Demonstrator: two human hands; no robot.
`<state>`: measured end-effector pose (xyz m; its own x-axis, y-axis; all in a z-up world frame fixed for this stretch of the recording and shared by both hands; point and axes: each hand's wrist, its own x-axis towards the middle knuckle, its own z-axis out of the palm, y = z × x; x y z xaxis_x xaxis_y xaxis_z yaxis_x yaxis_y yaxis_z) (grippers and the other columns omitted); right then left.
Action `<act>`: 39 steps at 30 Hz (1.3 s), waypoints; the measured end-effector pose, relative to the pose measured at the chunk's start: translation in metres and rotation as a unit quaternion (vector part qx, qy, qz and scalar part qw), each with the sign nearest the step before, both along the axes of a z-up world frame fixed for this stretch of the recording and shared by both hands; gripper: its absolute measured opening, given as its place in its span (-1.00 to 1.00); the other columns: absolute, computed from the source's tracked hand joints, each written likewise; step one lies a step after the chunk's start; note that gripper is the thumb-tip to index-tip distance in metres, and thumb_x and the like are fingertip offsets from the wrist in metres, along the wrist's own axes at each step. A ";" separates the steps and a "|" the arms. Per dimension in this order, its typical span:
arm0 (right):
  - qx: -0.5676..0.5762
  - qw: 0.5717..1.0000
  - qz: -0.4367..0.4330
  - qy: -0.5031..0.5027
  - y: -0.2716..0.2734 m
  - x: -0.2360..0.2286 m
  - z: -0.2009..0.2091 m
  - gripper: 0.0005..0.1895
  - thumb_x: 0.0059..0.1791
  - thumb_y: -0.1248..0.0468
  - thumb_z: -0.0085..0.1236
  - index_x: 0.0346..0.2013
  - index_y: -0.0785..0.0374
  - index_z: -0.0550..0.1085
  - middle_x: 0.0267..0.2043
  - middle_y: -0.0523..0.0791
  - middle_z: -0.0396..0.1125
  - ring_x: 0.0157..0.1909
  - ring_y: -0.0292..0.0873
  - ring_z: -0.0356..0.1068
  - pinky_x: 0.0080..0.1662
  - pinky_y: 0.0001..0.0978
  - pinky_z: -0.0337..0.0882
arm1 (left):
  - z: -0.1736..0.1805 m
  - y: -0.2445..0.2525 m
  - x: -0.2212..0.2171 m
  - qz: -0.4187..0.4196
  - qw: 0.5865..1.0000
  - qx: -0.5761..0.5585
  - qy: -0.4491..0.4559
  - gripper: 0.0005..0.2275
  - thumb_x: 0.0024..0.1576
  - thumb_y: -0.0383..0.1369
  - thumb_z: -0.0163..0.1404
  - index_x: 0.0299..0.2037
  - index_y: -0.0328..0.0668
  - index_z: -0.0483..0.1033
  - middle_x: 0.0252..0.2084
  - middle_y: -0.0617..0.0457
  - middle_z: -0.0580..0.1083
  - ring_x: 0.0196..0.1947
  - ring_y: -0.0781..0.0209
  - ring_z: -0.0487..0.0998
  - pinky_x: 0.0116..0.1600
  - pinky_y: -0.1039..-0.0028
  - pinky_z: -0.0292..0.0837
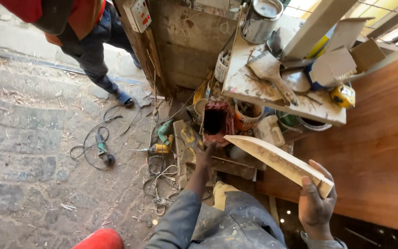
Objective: Mix paint or stain in a container using a wooden stick and handle the container lid
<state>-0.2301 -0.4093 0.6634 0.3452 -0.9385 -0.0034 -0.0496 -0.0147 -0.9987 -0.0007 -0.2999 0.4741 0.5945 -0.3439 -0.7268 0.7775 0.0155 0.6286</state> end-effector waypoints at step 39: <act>-0.270 0.832 0.482 0.056 0.142 0.063 0.056 -0.55 -0.05 0.37 0.27 0.13 0.40 0.45 0.15 0.15 0.46 0.13 -0.04 0.53 0.15 -0.34 0.53 | 0.141 0.239 -0.116 0.226 0.959 -0.150 0.079 -0.17 -0.09 -0.49 -0.05 0.52 0.24 0.04 0.24 -0.07 0.46 -0.06 -0.07 0.59 -0.12 0.19 0.56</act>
<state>-0.1676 -0.2673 0.7194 0.9640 -0.1015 0.2459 0.1526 -0.5461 -0.8237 -0.1172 -0.0607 0.6152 0.6224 -0.2843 -0.7292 0.7342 0.5349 0.4181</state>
